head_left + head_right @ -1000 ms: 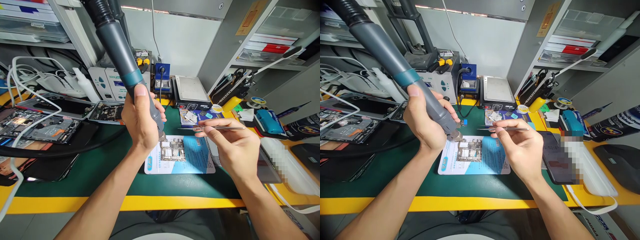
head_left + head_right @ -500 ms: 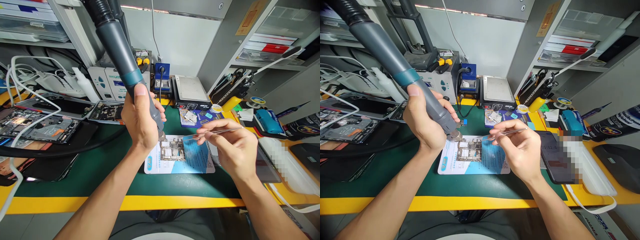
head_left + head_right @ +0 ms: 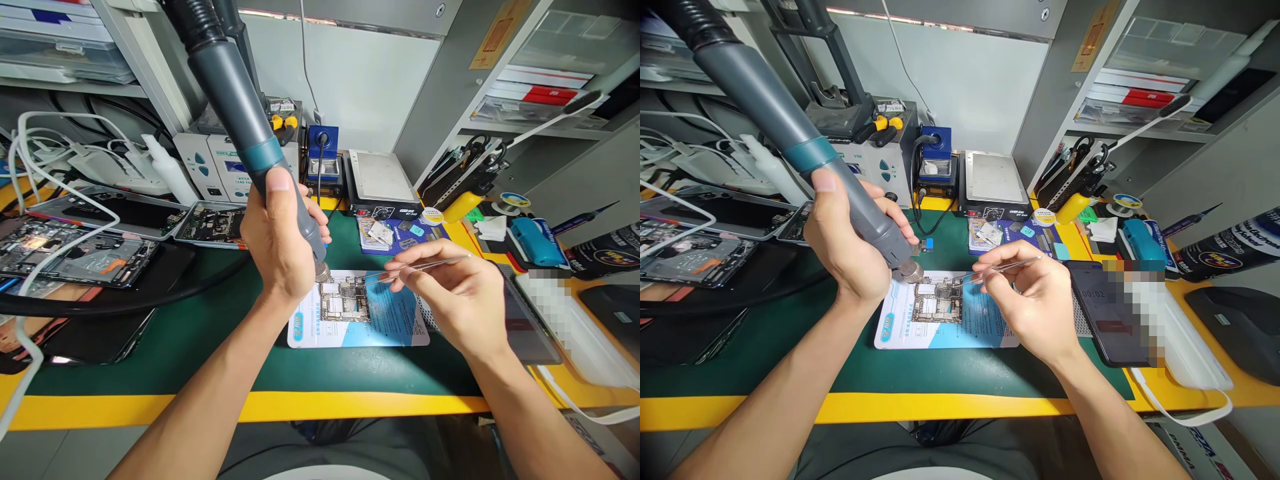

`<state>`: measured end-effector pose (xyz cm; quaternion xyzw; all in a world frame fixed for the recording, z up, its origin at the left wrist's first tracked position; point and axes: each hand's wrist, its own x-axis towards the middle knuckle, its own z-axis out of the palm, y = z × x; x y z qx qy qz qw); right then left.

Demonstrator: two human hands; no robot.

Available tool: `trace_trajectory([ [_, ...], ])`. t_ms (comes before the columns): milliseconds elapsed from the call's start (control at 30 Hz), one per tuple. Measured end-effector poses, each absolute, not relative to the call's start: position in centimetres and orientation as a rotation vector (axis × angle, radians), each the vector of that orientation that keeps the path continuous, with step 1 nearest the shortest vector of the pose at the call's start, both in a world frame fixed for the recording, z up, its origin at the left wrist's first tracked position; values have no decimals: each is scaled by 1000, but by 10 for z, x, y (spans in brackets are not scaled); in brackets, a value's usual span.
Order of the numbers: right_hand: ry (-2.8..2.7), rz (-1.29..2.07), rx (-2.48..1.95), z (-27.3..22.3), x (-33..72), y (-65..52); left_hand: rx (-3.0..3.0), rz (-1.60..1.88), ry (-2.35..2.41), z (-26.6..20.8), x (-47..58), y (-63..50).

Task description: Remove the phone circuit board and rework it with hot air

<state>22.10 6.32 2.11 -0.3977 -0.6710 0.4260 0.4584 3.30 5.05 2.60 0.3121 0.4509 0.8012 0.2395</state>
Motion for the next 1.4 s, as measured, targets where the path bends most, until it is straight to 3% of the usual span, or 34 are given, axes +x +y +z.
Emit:
trace_trajectory([
  [1400,-1810,925,-1007,23,223,63,847,2184,1202,26,33,50],
])
